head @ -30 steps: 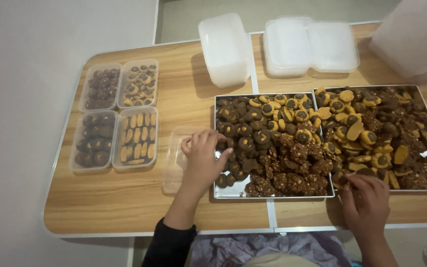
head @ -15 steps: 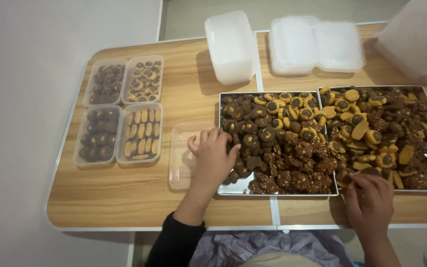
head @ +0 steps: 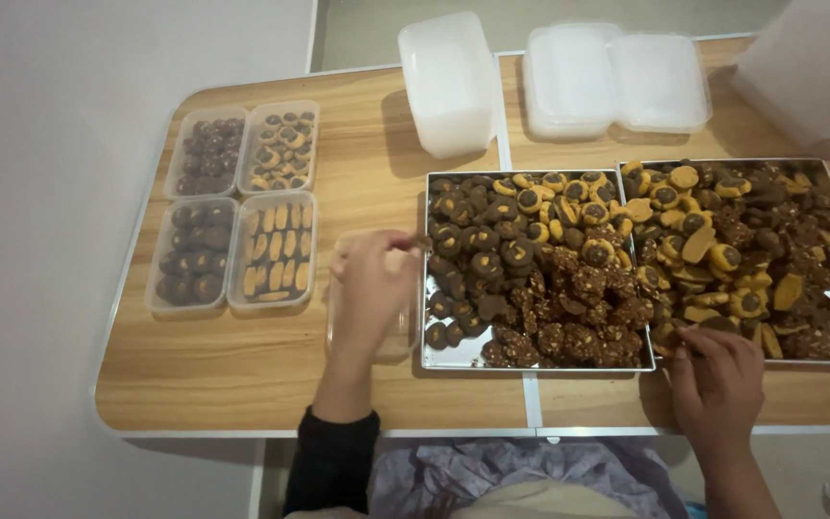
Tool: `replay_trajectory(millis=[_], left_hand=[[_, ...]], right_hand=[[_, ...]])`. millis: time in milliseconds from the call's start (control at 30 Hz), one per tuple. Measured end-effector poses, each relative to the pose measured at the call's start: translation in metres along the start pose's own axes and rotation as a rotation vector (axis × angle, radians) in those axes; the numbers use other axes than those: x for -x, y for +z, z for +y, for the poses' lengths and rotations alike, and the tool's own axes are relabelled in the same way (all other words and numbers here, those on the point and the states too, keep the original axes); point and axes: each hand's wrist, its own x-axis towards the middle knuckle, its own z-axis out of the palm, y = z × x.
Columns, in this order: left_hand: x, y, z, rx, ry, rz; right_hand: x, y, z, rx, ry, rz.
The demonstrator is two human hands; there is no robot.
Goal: Sorting and packaging various types of cookies from large metal trays into smaller plastic containers.
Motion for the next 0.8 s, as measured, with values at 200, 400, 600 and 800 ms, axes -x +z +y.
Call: replay_trajectory(millis=[200, 400, 600, 800], left_hand=[[-0.013, -0.036, -0.026, -0.136, 0.013, 0.012], [-0.020, -0.044, -0.034, -0.479, -0.020, -0.168], [-0.012, -0.045, -0.020, -0.520, -0.048, -0.230], [-0.019, -0.038, -0.028, -0.485, -0.070, -0.190]], right_hand=[[0.000, 0.000, 0.001, -0.003, 0.029, -0.012], [0.002, 0.001, 0.004, -0.009, 0.025, -0.013], [0.002, 0.001, 0.003, 0.004, 0.034, -0.018], [0.000, 0.000, 0.001, 0.016, 0.030, -0.034]])
